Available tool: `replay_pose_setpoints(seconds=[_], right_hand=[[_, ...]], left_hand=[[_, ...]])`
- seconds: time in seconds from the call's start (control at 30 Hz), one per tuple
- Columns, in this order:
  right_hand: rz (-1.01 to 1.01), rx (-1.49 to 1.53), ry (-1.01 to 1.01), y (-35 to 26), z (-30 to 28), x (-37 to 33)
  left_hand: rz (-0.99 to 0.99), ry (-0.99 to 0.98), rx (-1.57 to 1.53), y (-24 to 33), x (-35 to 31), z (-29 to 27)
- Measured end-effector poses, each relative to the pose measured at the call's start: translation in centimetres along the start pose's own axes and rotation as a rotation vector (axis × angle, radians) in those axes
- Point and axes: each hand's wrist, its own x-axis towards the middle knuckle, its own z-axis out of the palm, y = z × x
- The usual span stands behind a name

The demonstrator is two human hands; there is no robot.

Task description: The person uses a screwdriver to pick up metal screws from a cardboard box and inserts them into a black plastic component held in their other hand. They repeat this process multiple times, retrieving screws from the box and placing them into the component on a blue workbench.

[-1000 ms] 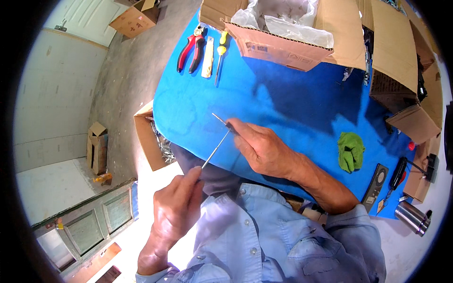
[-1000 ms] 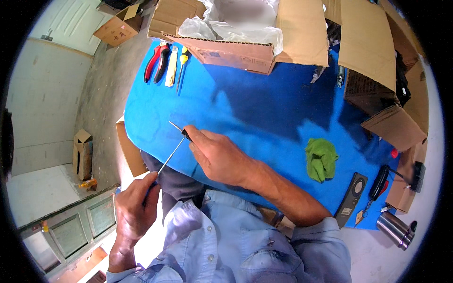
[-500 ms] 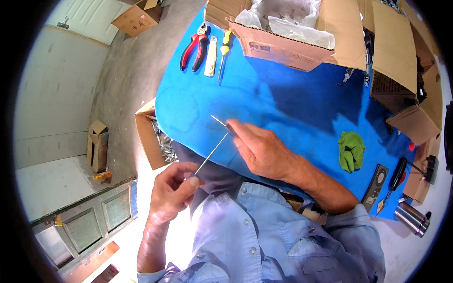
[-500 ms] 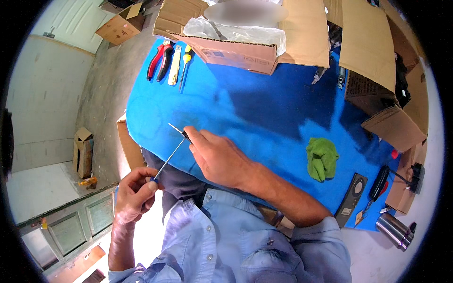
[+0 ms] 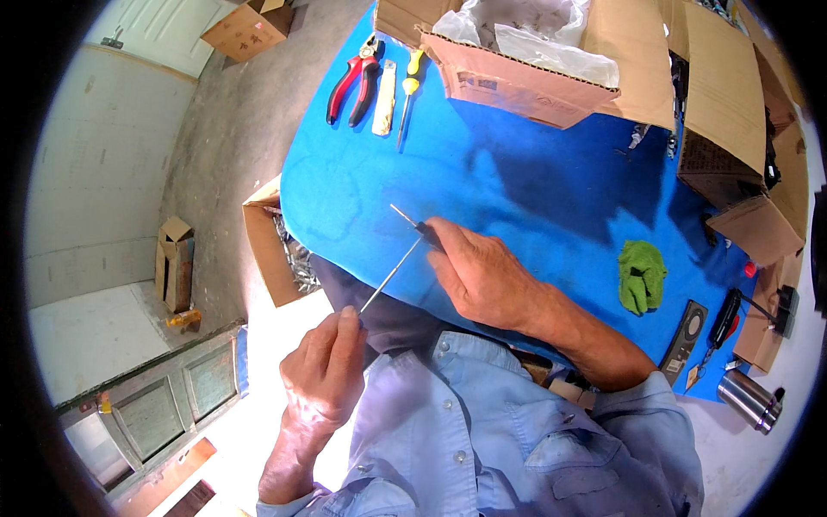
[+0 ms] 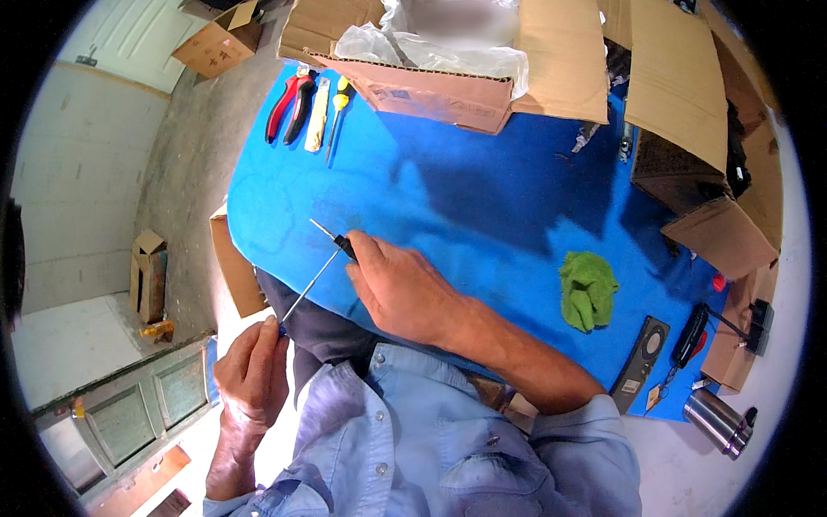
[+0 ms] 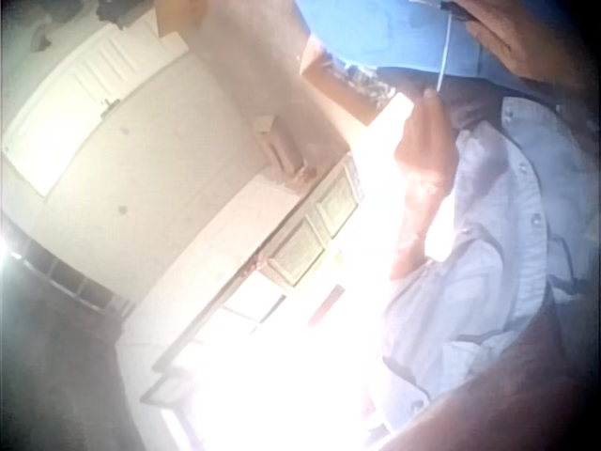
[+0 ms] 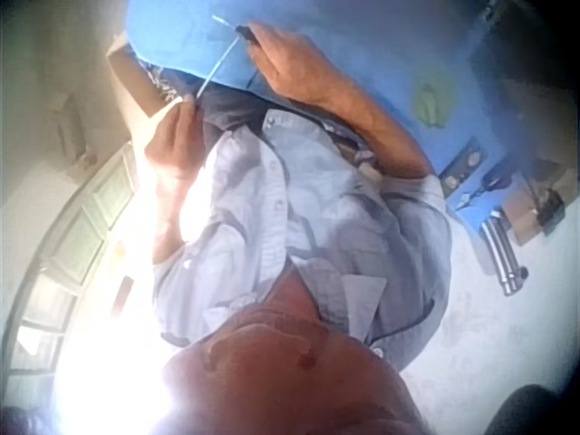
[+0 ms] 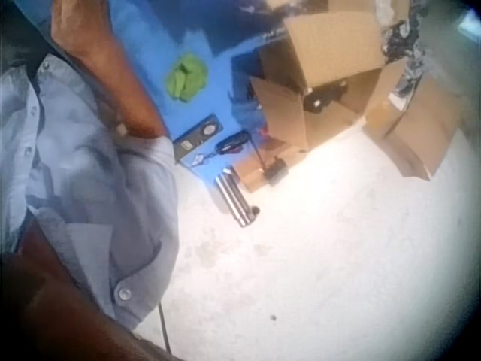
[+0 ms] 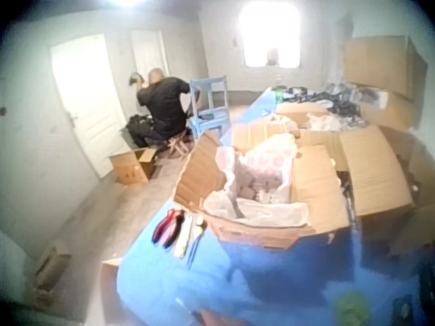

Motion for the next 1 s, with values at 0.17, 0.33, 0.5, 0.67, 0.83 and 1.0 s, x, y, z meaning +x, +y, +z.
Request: replay_pose_setpoints(seconds=[0.17,0.33,0.5,0.67,0.83,1.0], right_hand=[[-0.01,-0.067,0.009,0.3,0.5,-0.1],[-0.031,-0.154,-0.026,0.1,0.9,-0.1],[-0.04,-0.161,-0.02,0.3,1.1,-0.1],[-0.047,-0.128,0.016,0.1,0.8,-0.2],[-0.005,-0.115,-0.015,0.1,0.5,-0.2],[-0.03,-0.085,0.005,0.0,0.4,-0.1]], left_hand=[[-0.281,-0.107,-0.415,-0.9,0.6,-0.4],[-1.121,-0.313,-1.45,-3.7,0.4,-0.6],[-1.158,-0.283,-1.476,-3.1,0.9,-0.9],[-0.949,-0.216,-0.97,-0.7,1.0,-1.6],[-0.307,-0.087,-0.407,-0.6,0.1,-0.5],[-0.056,0.018,-0.064,-0.3,-1.0,0.4]])
